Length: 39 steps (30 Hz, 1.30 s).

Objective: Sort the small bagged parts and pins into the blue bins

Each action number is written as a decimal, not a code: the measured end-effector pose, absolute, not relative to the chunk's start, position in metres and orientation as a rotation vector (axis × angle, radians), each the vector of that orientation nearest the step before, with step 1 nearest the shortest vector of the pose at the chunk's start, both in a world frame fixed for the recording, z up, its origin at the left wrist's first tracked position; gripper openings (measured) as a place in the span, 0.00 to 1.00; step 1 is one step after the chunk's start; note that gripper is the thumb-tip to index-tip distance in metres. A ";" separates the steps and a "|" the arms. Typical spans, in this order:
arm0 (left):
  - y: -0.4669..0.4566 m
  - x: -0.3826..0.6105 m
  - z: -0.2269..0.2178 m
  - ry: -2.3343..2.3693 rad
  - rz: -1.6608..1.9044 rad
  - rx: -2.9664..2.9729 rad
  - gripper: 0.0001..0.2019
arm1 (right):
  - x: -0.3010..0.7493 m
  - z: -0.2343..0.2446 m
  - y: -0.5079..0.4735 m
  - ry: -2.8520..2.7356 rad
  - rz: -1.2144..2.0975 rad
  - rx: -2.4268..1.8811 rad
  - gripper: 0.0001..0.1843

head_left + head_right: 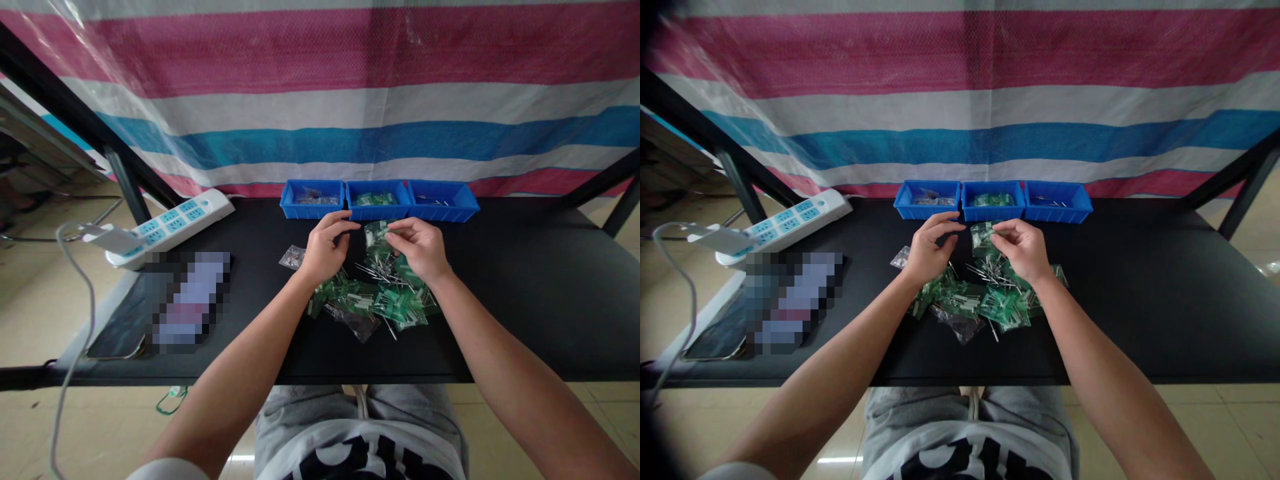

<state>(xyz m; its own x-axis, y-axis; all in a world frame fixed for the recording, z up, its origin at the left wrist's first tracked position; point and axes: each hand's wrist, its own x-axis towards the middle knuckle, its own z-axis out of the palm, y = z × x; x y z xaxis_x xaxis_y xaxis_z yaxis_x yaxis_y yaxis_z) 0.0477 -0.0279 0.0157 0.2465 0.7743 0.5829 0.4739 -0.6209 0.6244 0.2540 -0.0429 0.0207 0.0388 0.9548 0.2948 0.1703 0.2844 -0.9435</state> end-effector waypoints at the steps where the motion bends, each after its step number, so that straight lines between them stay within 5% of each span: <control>1: -0.027 0.046 0.016 1.199 1.314 2.203 0.14 | 0.256 0.020 -0.041 -1.392 0.818 -1.140 0.15; 18: -0.025 0.040 0.018 1.324 0.970 2.345 0.12 | 0.281 0.026 0.025 -1.255 0.490 -1.292 0.14; 28: -0.026 0.040 0.018 1.269 0.885 2.407 0.12 | 0.251 0.040 0.078 -1.528 0.587 -1.459 0.34; 34: -0.027 0.039 0.019 1.307 0.830 2.418 0.13 | 0.257 0.045 0.043 -1.657 0.285 -1.416 0.14; 39: -0.027 0.038 0.021 1.349 0.794 2.394 0.12 | 0.273 0.041 -0.002 -1.644 0.259 -1.386 0.13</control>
